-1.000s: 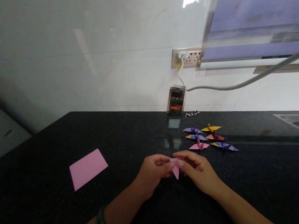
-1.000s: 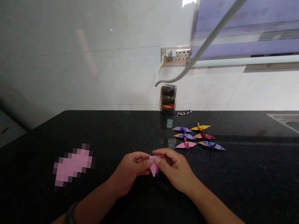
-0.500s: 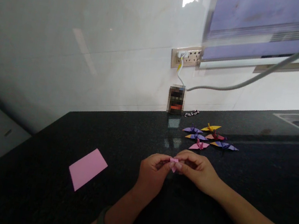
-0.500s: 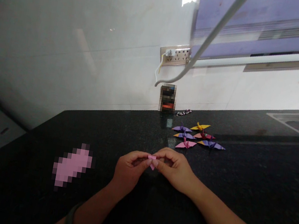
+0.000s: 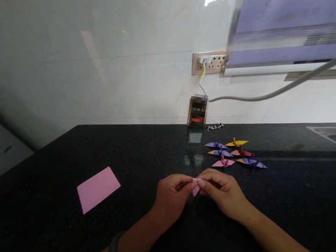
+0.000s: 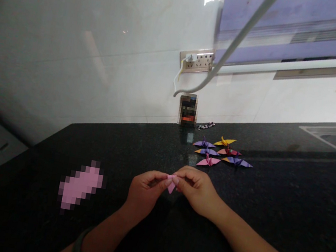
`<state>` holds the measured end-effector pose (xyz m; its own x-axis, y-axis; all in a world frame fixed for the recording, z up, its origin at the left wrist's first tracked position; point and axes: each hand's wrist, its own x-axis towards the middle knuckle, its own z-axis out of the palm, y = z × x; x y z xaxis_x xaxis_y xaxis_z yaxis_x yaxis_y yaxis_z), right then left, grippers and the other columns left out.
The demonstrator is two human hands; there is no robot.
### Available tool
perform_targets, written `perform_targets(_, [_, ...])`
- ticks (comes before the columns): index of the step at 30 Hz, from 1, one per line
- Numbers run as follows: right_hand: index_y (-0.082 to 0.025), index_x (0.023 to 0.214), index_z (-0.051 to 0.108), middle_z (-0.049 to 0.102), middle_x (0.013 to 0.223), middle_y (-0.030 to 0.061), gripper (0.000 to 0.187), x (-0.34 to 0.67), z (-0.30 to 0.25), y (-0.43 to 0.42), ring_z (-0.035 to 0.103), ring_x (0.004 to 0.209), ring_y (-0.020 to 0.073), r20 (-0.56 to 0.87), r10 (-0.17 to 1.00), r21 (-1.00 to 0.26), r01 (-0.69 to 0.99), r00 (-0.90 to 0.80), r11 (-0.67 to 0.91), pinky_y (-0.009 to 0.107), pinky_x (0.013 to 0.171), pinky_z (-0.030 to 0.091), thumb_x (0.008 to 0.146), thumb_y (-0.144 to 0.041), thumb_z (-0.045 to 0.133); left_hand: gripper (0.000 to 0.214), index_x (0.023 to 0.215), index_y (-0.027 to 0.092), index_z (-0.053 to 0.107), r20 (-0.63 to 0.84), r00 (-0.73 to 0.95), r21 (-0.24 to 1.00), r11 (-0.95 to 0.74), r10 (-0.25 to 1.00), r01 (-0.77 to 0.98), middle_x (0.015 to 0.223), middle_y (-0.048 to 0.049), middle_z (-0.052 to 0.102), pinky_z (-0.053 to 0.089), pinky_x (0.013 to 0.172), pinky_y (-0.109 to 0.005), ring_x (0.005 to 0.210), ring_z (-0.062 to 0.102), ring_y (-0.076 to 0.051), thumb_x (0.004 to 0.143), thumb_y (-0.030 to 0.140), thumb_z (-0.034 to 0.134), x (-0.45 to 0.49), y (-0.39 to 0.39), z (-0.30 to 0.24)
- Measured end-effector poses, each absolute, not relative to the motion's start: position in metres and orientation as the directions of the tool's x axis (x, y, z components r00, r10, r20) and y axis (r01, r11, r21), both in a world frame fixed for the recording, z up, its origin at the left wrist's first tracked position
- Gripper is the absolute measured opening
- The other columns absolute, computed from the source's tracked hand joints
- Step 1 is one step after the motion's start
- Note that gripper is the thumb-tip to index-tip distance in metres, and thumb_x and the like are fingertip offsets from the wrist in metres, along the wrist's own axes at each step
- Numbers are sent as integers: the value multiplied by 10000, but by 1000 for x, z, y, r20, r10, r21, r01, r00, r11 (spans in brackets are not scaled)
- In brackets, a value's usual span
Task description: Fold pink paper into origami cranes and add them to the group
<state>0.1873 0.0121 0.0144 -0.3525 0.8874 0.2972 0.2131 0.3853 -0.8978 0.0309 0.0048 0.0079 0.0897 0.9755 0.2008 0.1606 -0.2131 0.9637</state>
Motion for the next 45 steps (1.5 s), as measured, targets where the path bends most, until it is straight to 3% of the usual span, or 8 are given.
perform_targets(14, [-152, 693, 603, 548, 667, 27, 209, 188, 15, 12, 509, 591, 116, 289, 892, -900, 219, -348, 377, 227, 539, 403, 783, -301, 487, 118, 659, 154, 622, 113, 190, 992, -122, 975, 37, 620, -30, 626, 425, 557, -237, 580, 558, -135, 650, 271, 610, 32, 5, 14])
perform_targets(19, [-156, 709, 592, 551, 666, 25, 206, 190, 10, 16, 505, 582, 118, 209, 891, -881, 317, -404, 350, 222, 519, 391, 789, -304, 475, 205, 682, 148, 606, 81, 253, 981, -122, 964, 152, 598, -25, 595, 372, 502, -216, 540, 514, -120, 671, 351, 577, 28, 10, 5])
perform_targets(24, [-164, 669, 579, 532, 653, 18, 193, 190, 14, 14, 503, 601, 123, 249, 850, -825, 358, -465, 438, 231, 549, 386, 785, -287, 485, 209, 656, 165, 589, 154, 273, 934, -230, 949, 273, 595, -17, 573, 349, 516, -225, 558, 493, -127, 722, 346, 507, 23, 8, 3])
perform_targets(30, [-165, 658, 570, 528, 660, 19, 187, 187, 14, 12, 502, 601, 128, 245, 854, -826, 364, -458, 432, 237, 541, 380, 780, -284, 491, 217, 670, 174, 572, 220, 278, 896, -306, 935, 321, 615, -12, 545, 348, 547, -230, 587, 484, -131, 765, 318, 440, 22, 5, 4])
perform_targets(37, [-168, 697, 550, 540, 640, 17, 198, 184, 9, 15, 500, 592, 126, 181, 914, -915, 278, -363, 291, 235, 538, 396, 796, -306, 450, 244, 709, 166, 583, 194, 360, 850, -339, 913, 403, 621, -8, 535, 330, 536, -224, 582, 462, -122, 780, 328, 416, 23, 5, 3])
perform_targets(45, [-166, 709, 506, 533, 569, -18, 188, 178, 3, 14, 479, 501, 94, 44, 920, -988, 119, -389, 98, 202, 460, 352, 760, -347, 508, 259, 654, 152, 571, 180, 411, 827, -364, 893, 429, 554, 23, 482, 295, 487, -207, 515, 414, -86, 786, 299, 404, 25, 3, -2])
